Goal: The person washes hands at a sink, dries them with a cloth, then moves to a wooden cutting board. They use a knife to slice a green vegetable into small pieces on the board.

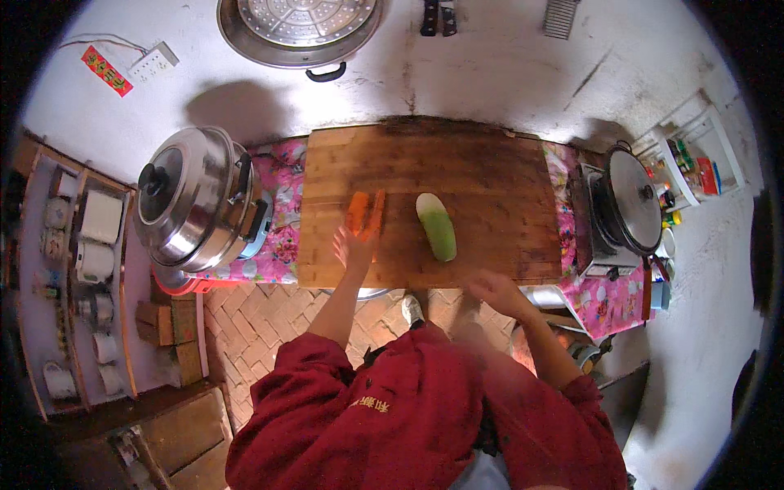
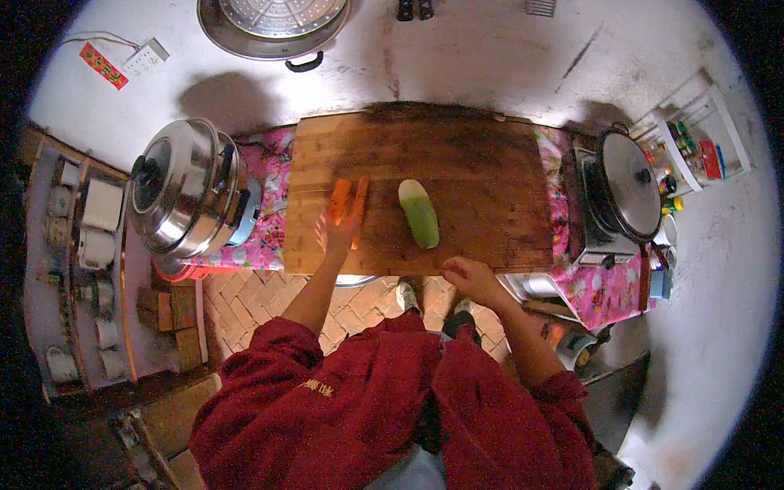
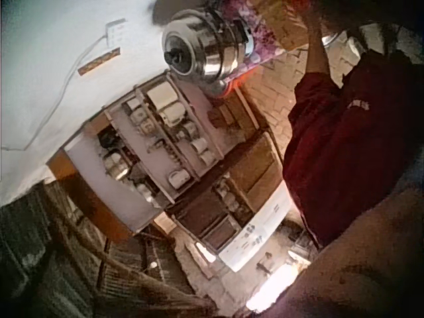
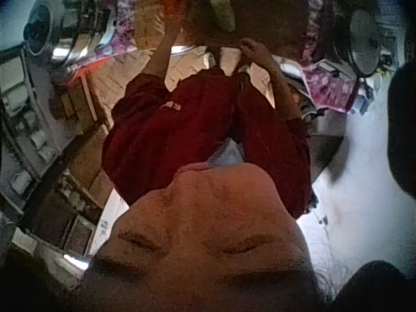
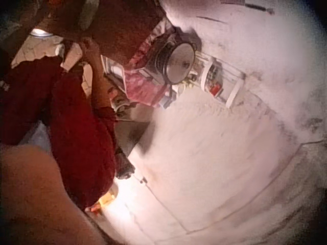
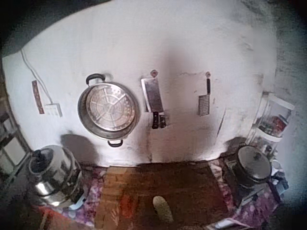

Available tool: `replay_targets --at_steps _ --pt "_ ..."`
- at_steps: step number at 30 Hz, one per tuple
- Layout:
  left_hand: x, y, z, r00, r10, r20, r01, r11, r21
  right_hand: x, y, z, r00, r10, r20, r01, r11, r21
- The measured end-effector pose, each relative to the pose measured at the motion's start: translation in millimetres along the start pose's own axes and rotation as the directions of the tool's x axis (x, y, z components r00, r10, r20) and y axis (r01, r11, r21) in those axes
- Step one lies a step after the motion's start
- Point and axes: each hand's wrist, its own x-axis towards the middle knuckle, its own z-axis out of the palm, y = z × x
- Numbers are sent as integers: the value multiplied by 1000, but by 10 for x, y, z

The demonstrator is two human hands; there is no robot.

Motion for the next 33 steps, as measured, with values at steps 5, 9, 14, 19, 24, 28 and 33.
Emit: replay_targets --at_steps 5,9,14,19,24,28,33 --pt "313 -539 431 993 -77 94 95 972 -214 946 363 82 999 3 42 15 907 -422" --pt "372 -428 269 986 -8 169 83 890 -448 1363 807 129 995 -73 -74 50 960 -275" --pt "494 -423 213 997 57 -61 -73 948 -309 1552 383 279 989 66 -135 -115 910 -397" --pt "448 -193 31 988 110 -112 -132 966 -224 1698 307 436 957 95 -275 -216 864 -455" --pt "21 -50 -109 992 -43 -120 25 989 -147 1794 248 435 933 9 -360 -177 882 -437" --pt "-335 160 -94 998 35 47 -27 986 -165 1760 339 116 915 -109 -389 -21 949 -314" --pt "-259 245 -96 989 -3 147 33 978 -206 2261 -853 -1129 712 -467 -524 304 878 -369"
